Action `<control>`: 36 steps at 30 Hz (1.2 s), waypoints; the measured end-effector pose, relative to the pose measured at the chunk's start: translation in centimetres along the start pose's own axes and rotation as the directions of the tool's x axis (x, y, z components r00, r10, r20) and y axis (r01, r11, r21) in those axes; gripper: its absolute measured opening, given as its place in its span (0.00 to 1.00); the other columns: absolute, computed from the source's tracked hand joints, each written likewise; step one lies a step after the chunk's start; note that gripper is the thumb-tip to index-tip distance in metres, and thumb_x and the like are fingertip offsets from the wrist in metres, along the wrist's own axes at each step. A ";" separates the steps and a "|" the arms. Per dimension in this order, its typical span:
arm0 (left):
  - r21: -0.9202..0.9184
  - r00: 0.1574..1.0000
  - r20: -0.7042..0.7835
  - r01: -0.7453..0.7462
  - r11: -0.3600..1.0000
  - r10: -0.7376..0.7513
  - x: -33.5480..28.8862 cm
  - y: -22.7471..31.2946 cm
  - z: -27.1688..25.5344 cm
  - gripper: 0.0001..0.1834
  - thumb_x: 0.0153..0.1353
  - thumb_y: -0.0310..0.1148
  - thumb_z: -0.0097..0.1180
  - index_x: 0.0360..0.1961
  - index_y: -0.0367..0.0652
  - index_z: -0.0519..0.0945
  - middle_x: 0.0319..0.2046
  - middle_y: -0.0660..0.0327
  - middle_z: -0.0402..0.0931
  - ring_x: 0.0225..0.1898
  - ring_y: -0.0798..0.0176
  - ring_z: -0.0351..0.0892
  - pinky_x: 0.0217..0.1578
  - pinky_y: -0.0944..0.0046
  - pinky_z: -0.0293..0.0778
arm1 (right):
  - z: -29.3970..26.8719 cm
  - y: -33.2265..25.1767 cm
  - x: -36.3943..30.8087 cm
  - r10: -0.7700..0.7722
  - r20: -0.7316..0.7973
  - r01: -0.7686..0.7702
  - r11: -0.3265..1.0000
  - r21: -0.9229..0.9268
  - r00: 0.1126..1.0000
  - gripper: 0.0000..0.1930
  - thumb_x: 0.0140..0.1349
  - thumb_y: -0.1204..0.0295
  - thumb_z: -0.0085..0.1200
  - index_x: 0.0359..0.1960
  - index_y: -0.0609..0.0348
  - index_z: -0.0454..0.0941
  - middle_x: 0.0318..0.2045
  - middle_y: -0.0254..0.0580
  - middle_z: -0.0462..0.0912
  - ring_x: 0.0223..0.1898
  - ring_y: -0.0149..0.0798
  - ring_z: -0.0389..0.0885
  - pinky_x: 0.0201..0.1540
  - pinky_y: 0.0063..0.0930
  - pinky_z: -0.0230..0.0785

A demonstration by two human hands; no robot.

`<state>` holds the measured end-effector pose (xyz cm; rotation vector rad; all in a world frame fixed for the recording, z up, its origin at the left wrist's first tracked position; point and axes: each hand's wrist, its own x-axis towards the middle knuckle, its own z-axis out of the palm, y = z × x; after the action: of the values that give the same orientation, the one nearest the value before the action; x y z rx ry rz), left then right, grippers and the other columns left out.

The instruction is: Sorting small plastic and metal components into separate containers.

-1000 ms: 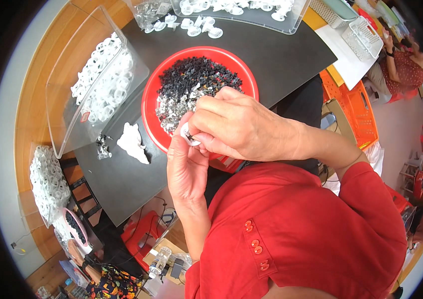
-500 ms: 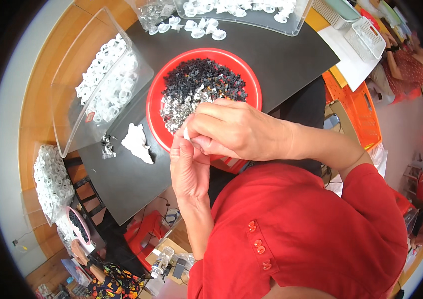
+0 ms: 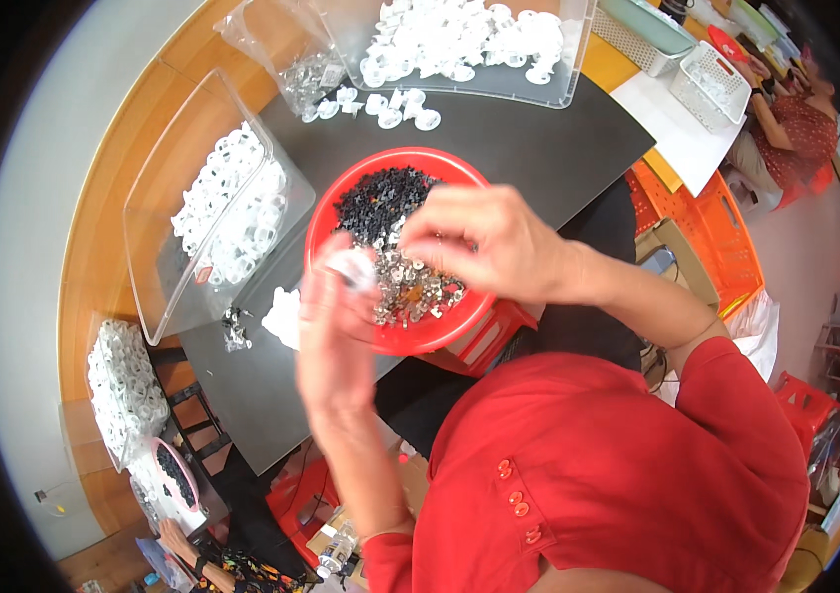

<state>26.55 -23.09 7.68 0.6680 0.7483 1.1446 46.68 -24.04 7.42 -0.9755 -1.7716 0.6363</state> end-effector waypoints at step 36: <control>0.425 0.910 -0.094 -0.331 0.843 0.404 1.8 -4.3 1.2 0.09 0.61 0.27 0.58 0.42 0.35 0.81 0.33 0.61 0.81 0.32 0.74 0.77 0.35 0.74 0.73 | -0.4 2.1 1.2 0.479 0.313 -0.572 0.712 0.407 0.820 0.10 0.63 0.67 0.57 0.36 0.64 0.78 0.28 0.31 0.78 0.23 0.18 0.69 0.25 0.15 0.63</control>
<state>30.27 -22.72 4.61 1.1019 1.0567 1.4339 47.49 -21.91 6.55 -1.0866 -1.3517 1.5121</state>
